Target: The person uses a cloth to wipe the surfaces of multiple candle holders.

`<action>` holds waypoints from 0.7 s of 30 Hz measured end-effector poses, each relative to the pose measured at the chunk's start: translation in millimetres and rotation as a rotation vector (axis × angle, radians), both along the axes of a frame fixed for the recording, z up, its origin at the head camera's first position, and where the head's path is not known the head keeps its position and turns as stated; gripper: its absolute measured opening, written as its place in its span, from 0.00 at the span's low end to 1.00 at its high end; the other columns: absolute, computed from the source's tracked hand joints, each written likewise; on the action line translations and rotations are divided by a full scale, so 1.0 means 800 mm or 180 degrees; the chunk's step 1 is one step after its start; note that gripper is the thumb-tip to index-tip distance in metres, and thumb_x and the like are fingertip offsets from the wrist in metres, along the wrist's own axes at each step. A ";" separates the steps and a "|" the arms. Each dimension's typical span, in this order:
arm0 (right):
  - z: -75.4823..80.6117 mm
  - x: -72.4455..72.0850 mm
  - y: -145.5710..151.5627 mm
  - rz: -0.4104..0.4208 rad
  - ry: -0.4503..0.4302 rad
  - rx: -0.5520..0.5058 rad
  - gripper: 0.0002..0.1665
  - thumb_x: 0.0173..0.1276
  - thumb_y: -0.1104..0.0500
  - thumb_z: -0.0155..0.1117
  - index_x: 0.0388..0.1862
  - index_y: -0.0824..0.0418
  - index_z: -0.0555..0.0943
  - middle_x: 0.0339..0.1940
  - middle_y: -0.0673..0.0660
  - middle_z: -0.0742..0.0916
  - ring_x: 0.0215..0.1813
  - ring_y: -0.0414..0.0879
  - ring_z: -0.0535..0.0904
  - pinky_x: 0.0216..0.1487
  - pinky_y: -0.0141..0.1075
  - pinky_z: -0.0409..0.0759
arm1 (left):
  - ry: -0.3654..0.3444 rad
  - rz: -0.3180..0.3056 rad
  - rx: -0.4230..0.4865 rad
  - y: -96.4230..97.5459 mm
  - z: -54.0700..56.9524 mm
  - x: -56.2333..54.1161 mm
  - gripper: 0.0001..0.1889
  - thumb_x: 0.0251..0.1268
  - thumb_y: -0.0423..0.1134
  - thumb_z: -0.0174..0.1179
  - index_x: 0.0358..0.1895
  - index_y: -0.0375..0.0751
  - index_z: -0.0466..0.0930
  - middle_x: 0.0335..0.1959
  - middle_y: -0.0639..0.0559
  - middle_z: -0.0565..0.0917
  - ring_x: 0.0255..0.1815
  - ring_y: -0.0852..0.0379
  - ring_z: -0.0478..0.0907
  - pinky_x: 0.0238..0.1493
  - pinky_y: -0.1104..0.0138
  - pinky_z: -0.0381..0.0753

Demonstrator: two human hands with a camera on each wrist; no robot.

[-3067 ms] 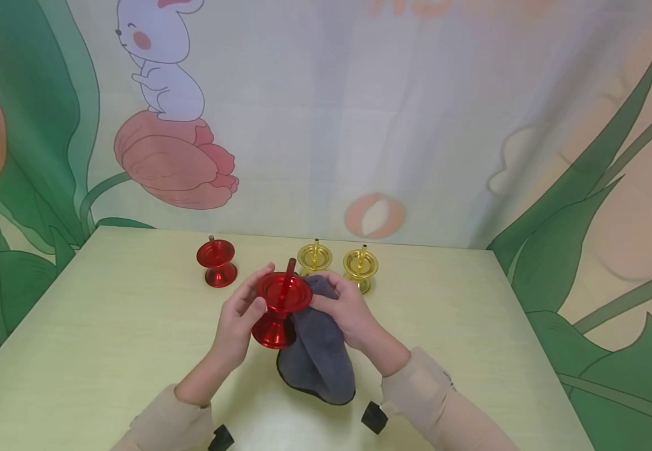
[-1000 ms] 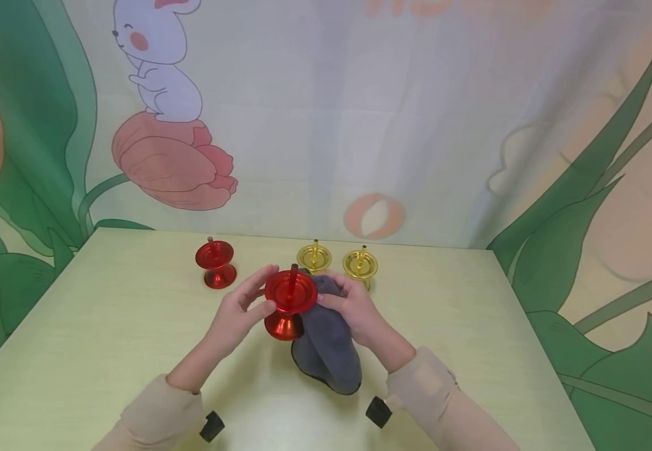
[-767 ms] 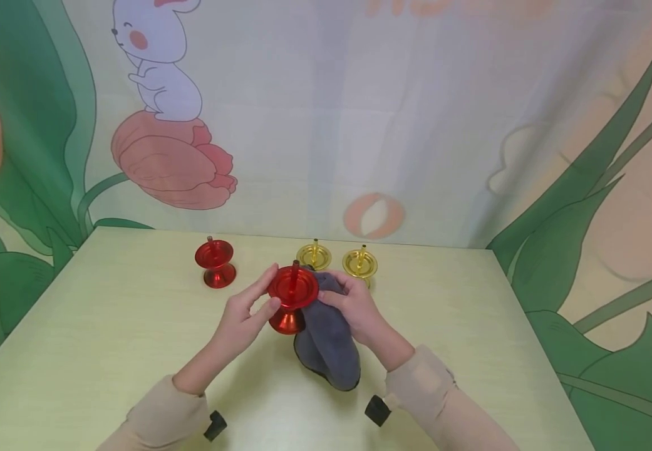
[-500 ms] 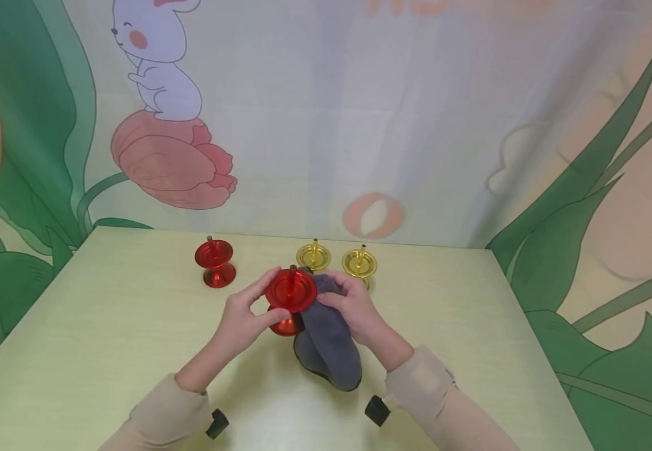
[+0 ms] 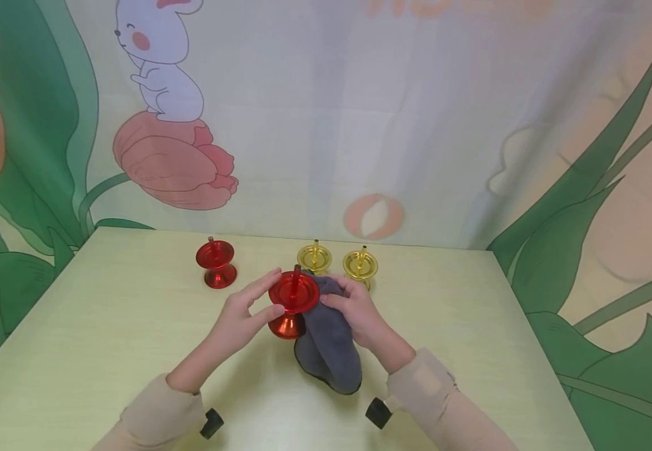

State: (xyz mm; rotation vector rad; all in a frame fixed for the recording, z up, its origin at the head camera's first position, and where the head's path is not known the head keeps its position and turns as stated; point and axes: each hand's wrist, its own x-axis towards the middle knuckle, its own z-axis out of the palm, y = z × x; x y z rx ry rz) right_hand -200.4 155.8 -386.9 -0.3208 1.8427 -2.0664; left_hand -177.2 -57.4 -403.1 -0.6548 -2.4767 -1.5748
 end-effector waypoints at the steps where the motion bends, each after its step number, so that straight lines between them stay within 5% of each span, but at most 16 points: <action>1: 0.000 0.000 0.000 -0.0030 -0.0005 -0.0011 0.22 0.61 0.71 0.48 0.56 0.74 0.65 0.38 0.46 0.83 0.39 0.39 0.81 0.42 0.31 0.79 | 0.0074 0.0007 -0.0057 0.002 0.000 0.001 0.30 0.57 0.44 0.58 0.63 0.39 0.62 0.64 0.47 0.65 0.66 0.50 0.60 0.59 0.54 0.67; 6: -0.001 0.000 -0.002 -0.0116 -0.0035 -0.0087 0.21 0.61 0.72 0.48 0.54 0.72 0.67 0.38 0.46 0.83 0.38 0.39 0.80 0.41 0.31 0.79 | 0.0104 0.0074 -0.0240 0.011 -0.002 0.004 0.35 0.57 0.46 0.58 0.66 0.37 0.56 0.67 0.46 0.59 0.68 0.50 0.55 0.61 0.53 0.64; 11: -0.003 0.001 -0.004 -0.0115 0.0061 -0.0083 0.20 0.61 0.72 0.48 0.54 0.74 0.66 0.38 0.46 0.83 0.39 0.39 0.80 0.40 0.31 0.80 | 0.0126 0.0487 -0.0337 0.024 -0.005 0.006 0.45 0.44 0.52 0.66 0.65 0.36 0.56 0.66 0.44 0.61 0.66 0.47 0.59 0.58 0.53 0.68; 15: -0.002 0.001 -0.006 -0.0088 0.0163 -0.0002 0.22 0.61 0.72 0.48 0.55 0.77 0.64 0.38 0.46 0.83 0.39 0.39 0.80 0.41 0.31 0.80 | 0.0229 0.0746 -0.0219 0.029 -0.005 0.008 0.44 0.41 0.50 0.68 0.63 0.35 0.60 0.62 0.41 0.66 0.62 0.46 0.64 0.53 0.55 0.73; 18: -0.002 0.001 -0.005 -0.0047 0.0146 0.0041 0.22 0.61 0.72 0.48 0.55 0.77 0.65 0.38 0.46 0.82 0.39 0.39 0.80 0.41 0.31 0.80 | 0.0153 0.0687 -0.0085 0.027 -0.005 0.006 0.42 0.40 0.48 0.69 0.62 0.38 0.63 0.61 0.44 0.69 0.61 0.48 0.66 0.51 0.57 0.75; 21: -0.002 0.000 -0.001 0.0060 0.0074 0.0067 0.21 0.60 0.72 0.48 0.54 0.75 0.65 0.38 0.46 0.82 0.38 0.40 0.80 0.40 0.31 0.80 | -0.0103 0.0399 0.0018 0.019 -0.004 0.002 0.41 0.40 0.47 0.70 0.63 0.43 0.63 0.61 0.49 0.69 0.62 0.52 0.66 0.52 0.58 0.74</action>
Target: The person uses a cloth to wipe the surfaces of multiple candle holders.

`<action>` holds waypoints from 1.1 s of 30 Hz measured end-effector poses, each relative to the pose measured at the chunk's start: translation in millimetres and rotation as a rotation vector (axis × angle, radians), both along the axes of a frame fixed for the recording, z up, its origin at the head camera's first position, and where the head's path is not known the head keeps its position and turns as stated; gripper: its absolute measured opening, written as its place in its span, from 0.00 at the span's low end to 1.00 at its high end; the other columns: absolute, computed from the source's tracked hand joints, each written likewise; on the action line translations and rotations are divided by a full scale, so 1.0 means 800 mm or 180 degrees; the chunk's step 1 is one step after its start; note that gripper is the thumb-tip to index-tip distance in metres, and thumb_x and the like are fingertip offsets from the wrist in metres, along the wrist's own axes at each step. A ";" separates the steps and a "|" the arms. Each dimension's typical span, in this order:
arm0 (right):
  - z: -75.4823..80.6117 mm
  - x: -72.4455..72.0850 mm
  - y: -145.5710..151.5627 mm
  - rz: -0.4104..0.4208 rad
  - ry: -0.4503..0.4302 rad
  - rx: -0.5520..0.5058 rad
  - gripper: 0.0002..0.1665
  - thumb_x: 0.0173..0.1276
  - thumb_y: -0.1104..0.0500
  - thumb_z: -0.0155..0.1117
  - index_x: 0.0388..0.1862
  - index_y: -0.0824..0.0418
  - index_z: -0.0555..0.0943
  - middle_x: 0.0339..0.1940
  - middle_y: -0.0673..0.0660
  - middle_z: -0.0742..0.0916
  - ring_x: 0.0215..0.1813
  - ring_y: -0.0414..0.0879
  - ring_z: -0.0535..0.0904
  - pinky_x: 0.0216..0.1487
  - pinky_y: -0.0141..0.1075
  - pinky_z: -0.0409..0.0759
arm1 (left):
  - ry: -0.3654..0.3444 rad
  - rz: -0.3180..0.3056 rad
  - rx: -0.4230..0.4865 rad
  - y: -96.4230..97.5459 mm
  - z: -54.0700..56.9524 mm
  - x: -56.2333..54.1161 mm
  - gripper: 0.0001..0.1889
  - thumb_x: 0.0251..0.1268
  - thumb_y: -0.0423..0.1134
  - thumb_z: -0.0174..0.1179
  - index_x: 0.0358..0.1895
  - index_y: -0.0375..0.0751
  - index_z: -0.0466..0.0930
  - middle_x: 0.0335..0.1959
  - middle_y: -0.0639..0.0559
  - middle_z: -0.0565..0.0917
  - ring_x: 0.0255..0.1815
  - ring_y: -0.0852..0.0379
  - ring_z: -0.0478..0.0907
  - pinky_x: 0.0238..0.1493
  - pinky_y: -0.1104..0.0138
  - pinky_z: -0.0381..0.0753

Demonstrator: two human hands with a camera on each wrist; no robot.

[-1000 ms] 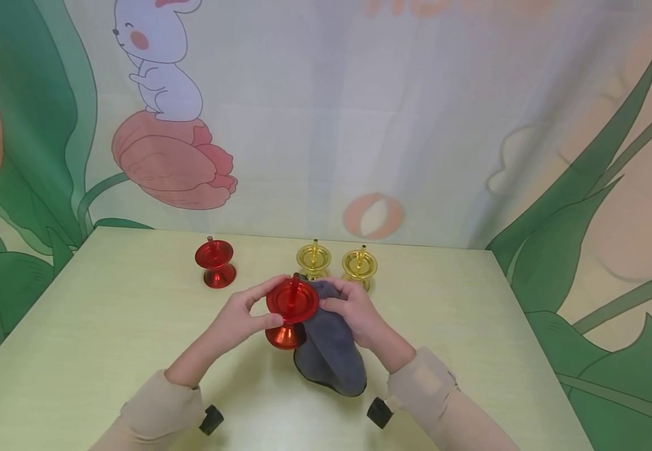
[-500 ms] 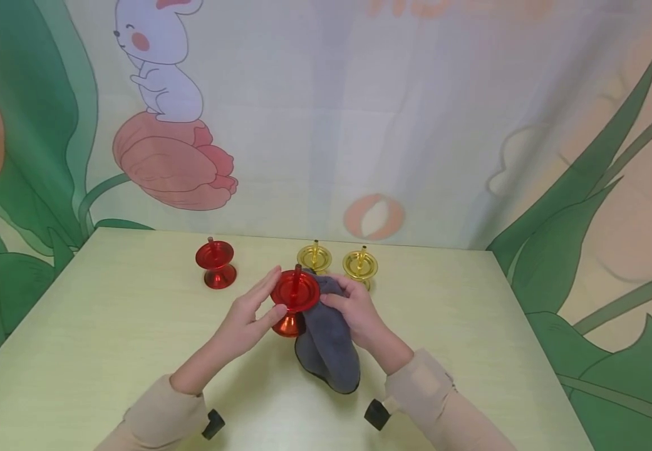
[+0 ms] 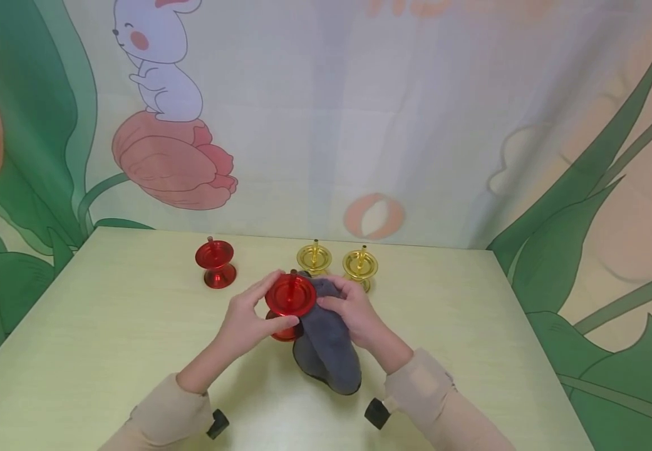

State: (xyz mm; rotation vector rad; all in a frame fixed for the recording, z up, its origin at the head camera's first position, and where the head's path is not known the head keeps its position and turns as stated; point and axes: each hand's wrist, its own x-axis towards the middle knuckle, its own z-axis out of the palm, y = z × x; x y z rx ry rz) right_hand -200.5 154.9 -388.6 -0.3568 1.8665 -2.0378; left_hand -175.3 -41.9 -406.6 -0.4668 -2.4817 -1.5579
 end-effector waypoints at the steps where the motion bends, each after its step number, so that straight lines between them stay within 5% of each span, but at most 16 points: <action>1: 0.000 0.000 0.001 0.0055 -0.0034 -0.0004 0.21 0.60 0.72 0.47 0.54 0.74 0.66 0.38 0.47 0.82 0.38 0.40 0.80 0.40 0.32 0.80 | -0.0107 -0.0119 0.0025 -0.003 0.001 -0.001 0.41 0.40 0.48 0.70 0.63 0.46 0.63 0.61 0.50 0.69 0.62 0.53 0.66 0.53 0.58 0.73; 5: -0.003 -0.002 0.009 0.0343 -0.0125 -0.0061 0.18 0.60 0.72 0.47 0.50 0.65 0.72 0.38 0.48 0.83 0.37 0.41 0.81 0.39 0.32 0.80 | -0.0558 -0.0649 0.0086 -0.014 0.006 -0.006 0.40 0.42 0.45 0.69 0.64 0.48 0.62 0.62 0.53 0.68 0.65 0.53 0.62 0.57 0.54 0.70; 10: -0.009 -0.004 0.014 0.0633 -0.0113 -0.0077 0.19 0.60 0.71 0.48 0.44 0.53 0.77 0.38 0.48 0.84 0.37 0.40 0.81 0.41 0.31 0.80 | -0.0856 -0.1109 0.0135 -0.025 0.010 -0.009 0.38 0.44 0.42 0.68 0.63 0.48 0.63 0.62 0.53 0.68 0.65 0.52 0.60 0.61 0.52 0.64; 14: -0.012 -0.005 0.014 0.0634 -0.0091 0.0081 0.19 0.60 0.70 0.51 0.50 0.62 0.75 0.40 0.47 0.83 0.39 0.40 0.80 0.42 0.30 0.79 | -0.0958 -0.1231 0.0241 -0.028 0.006 -0.010 0.38 0.45 0.42 0.67 0.64 0.45 0.62 0.62 0.54 0.68 0.66 0.52 0.60 0.62 0.53 0.64; 20: -0.011 -0.006 0.017 0.0332 -0.0085 0.0461 0.25 0.60 0.68 0.53 0.57 0.73 0.66 0.41 0.47 0.81 0.40 0.40 0.79 0.43 0.31 0.79 | -0.0984 -0.0945 0.0413 -0.031 -0.007 -0.017 0.40 0.44 0.43 0.68 0.64 0.46 0.61 0.63 0.54 0.67 0.66 0.54 0.59 0.63 0.55 0.61; 26: -0.008 -0.005 0.030 0.0013 -0.0162 0.0563 0.26 0.60 0.69 0.52 0.59 0.72 0.64 0.45 0.52 0.78 0.42 0.41 0.78 0.42 0.32 0.79 | -0.0889 -0.0409 0.0529 -0.035 -0.010 -0.034 0.40 0.43 0.46 0.69 0.64 0.50 0.61 0.63 0.55 0.66 0.67 0.54 0.57 0.64 0.53 0.59; 33: -0.007 -0.003 0.039 -0.0036 -0.0085 0.0646 0.26 0.60 0.68 0.54 0.58 0.71 0.65 0.49 0.55 0.77 0.45 0.41 0.76 0.45 0.33 0.78 | -0.0809 0.0249 0.0381 -0.034 -0.021 -0.065 0.43 0.38 0.55 0.68 0.64 0.57 0.60 0.65 0.56 0.63 0.68 0.52 0.55 0.63 0.52 0.61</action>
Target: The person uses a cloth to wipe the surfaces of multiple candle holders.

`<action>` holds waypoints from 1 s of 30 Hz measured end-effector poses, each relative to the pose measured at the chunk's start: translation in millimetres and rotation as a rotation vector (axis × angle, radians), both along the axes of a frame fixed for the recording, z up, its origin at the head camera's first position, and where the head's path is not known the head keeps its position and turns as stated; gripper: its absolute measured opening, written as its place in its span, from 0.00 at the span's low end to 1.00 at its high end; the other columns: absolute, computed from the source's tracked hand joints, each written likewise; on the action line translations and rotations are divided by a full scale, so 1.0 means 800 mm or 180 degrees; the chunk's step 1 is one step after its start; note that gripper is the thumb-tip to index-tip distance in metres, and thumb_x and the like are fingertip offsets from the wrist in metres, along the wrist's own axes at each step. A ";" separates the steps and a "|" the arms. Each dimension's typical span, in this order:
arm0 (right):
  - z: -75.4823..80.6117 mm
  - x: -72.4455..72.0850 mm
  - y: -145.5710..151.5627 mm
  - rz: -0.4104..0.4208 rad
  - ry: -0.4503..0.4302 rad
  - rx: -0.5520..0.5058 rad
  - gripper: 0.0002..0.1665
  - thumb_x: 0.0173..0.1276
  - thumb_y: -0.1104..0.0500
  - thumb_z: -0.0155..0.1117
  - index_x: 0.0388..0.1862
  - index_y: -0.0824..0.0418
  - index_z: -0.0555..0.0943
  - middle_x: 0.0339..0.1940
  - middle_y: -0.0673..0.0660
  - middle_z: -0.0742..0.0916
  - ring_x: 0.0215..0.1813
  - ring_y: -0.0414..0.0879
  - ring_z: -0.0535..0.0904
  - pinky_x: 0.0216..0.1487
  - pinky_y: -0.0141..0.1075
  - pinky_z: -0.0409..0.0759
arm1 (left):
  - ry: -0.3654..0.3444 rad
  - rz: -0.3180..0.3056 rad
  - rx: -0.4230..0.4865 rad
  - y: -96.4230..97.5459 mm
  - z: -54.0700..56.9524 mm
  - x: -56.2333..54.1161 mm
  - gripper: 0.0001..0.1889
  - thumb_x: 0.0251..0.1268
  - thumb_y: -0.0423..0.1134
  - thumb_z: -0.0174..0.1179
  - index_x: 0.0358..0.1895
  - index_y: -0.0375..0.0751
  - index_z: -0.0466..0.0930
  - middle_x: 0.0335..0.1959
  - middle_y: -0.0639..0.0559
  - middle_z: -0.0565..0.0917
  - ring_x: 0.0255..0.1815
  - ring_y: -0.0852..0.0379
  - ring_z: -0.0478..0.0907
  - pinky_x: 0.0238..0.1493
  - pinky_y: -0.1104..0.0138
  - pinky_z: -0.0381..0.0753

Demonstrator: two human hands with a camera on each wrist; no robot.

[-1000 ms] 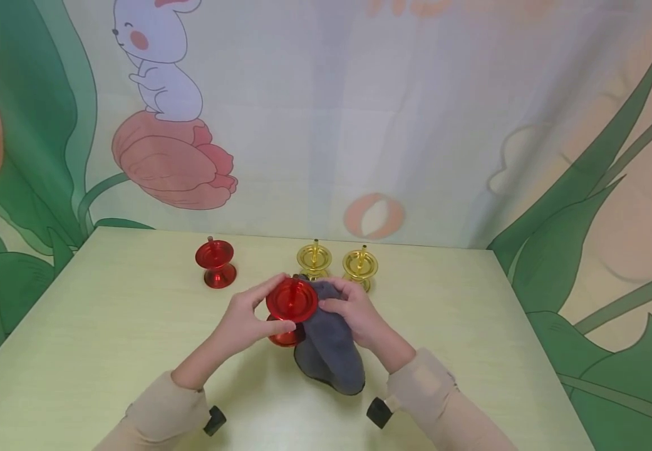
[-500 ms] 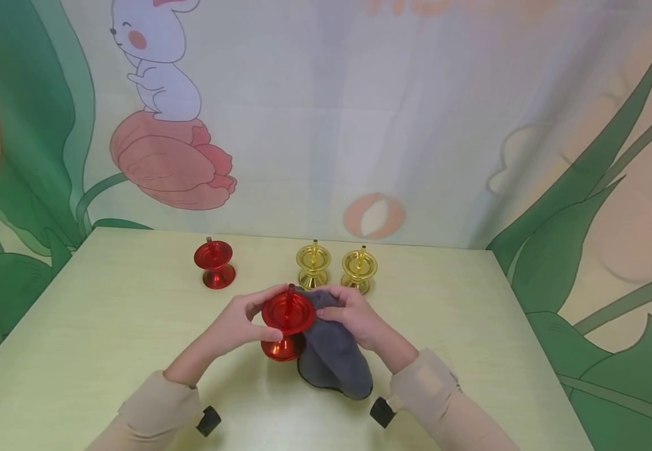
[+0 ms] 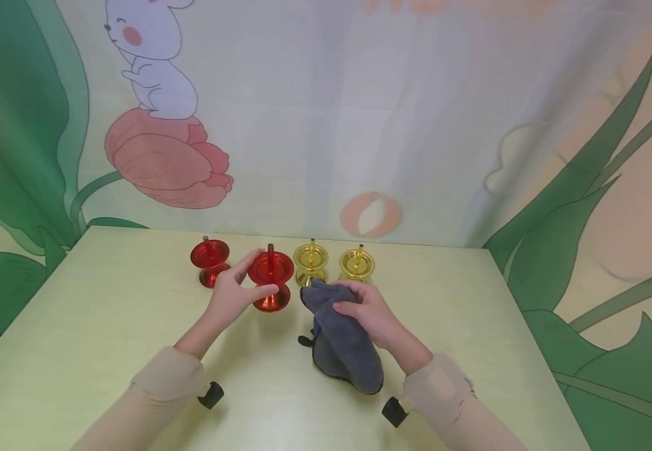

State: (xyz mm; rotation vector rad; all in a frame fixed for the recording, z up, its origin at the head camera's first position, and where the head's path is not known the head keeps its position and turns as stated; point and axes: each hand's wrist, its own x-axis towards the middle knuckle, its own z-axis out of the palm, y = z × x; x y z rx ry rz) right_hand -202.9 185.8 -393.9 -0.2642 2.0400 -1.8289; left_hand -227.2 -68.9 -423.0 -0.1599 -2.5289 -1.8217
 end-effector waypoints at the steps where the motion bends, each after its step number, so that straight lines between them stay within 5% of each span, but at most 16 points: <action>1: 0.000 0.000 0.001 0.0004 0.0002 -0.0003 0.26 0.60 0.68 0.54 0.58 0.71 0.65 0.49 0.55 0.77 0.45 0.41 0.76 0.45 0.33 0.78 | 0.0014 0.0057 -0.0024 0.001 -0.003 -0.005 0.44 0.38 0.56 0.68 0.64 0.56 0.60 0.65 0.56 0.63 0.68 0.52 0.55 0.62 0.52 0.62; 11: -0.002 0.003 0.009 -0.0030 0.0037 0.0178 0.26 0.60 0.67 0.55 0.58 0.70 0.65 0.53 0.62 0.75 0.47 0.42 0.76 0.47 0.34 0.77 | 0.0145 0.0576 -0.0093 0.011 -0.029 -0.046 0.46 0.40 0.58 0.66 0.66 0.48 0.58 0.66 0.51 0.61 0.68 0.53 0.55 0.62 0.54 0.63; 30: -0.004 0.008 0.015 -0.0021 0.0066 0.0227 0.26 0.59 0.68 0.55 0.57 0.71 0.66 0.52 0.62 0.76 0.45 0.40 0.76 0.45 0.32 0.78 | 0.0123 0.1066 -0.0391 0.014 -0.068 -0.087 0.44 0.42 0.56 0.66 0.64 0.40 0.60 0.65 0.44 0.63 0.67 0.48 0.57 0.64 0.56 0.60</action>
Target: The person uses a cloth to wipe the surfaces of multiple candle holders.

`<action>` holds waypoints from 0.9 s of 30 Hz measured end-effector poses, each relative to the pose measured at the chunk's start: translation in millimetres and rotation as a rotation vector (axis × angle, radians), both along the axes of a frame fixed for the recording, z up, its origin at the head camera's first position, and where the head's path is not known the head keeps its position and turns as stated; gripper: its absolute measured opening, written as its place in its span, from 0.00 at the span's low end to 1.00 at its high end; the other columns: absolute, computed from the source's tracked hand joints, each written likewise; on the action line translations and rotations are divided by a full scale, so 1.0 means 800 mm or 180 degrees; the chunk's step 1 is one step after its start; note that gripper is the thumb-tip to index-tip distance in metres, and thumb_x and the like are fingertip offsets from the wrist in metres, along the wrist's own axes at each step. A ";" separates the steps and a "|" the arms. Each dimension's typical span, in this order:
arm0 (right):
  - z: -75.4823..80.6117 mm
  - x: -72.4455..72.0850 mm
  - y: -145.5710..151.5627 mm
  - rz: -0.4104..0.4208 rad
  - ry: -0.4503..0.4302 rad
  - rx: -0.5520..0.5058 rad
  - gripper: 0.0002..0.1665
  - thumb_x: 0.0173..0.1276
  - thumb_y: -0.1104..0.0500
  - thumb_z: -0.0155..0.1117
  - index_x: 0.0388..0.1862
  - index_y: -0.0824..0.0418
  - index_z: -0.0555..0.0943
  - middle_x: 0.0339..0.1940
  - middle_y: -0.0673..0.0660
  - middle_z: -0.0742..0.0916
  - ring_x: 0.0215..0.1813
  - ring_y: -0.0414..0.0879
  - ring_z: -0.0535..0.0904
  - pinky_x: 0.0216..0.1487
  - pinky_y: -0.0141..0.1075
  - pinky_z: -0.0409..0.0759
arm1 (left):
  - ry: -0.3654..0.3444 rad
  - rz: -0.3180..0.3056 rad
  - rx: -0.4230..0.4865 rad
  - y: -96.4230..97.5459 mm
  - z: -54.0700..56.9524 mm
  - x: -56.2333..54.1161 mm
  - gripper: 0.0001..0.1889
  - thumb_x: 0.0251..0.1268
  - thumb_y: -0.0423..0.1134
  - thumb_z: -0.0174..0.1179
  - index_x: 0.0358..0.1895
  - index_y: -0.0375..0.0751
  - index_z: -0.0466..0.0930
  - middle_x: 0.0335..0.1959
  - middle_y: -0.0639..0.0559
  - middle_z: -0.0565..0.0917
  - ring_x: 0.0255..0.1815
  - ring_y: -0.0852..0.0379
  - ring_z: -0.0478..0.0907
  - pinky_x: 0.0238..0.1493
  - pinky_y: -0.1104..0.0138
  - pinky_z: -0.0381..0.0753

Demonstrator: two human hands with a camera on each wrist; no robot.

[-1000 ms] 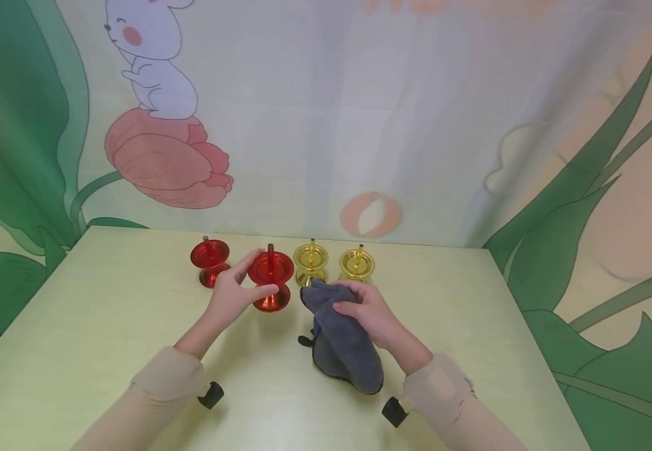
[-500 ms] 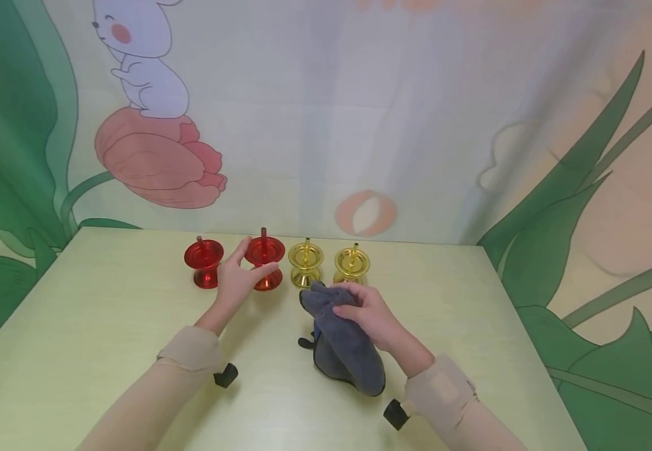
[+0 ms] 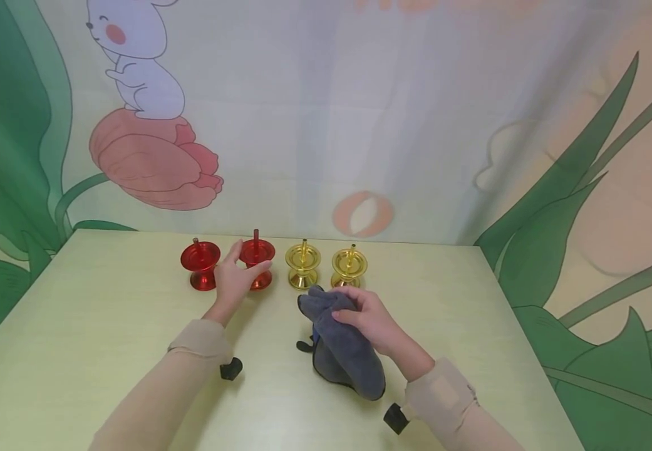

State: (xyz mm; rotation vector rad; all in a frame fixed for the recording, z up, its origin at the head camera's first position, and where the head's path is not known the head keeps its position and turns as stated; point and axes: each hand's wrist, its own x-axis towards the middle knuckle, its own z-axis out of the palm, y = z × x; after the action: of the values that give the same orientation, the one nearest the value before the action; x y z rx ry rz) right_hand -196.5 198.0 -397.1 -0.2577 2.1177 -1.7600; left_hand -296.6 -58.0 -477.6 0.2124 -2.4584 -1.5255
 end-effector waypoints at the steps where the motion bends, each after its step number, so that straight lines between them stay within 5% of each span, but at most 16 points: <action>1: 0.000 0.000 0.000 0.0001 0.0001 0.0001 0.26 0.59 0.68 0.55 0.57 0.71 0.66 0.52 0.62 0.76 0.45 0.40 0.76 0.45 0.32 0.78 | 0.0005 0.0014 -0.0021 -0.001 -0.002 -0.001 0.44 0.42 0.56 0.66 0.64 0.40 0.60 0.65 0.44 0.63 0.67 0.48 0.57 0.65 0.55 0.59; 13: -0.004 0.000 0.002 -0.0030 0.0025 0.0024 0.25 0.58 0.69 0.55 0.57 0.71 0.67 0.52 0.62 0.76 0.45 0.40 0.76 0.45 0.32 0.77 | 0.0025 0.0100 -0.0218 0.000 -0.017 -0.009 0.45 0.42 0.57 0.65 0.64 0.39 0.60 0.64 0.43 0.64 0.66 0.47 0.58 0.64 0.55 0.60; 27: -0.010 0.001 0.006 0.0053 0.0037 -0.0077 0.27 0.59 0.68 0.55 0.58 0.71 0.65 0.49 0.56 0.77 0.45 0.39 0.77 0.44 0.31 0.77 | 0.0098 0.0067 -0.0167 -0.003 -0.021 -0.005 0.43 0.43 0.53 0.66 0.64 0.40 0.60 0.65 0.43 0.63 0.66 0.47 0.59 0.63 0.57 0.62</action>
State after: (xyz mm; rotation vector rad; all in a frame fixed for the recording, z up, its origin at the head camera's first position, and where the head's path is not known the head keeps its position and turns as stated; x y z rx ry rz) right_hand -195.8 202.8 -404.8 -0.2918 2.0974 -1.7798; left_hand -301.0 -60.1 -494.1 0.2033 -2.4611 -1.4432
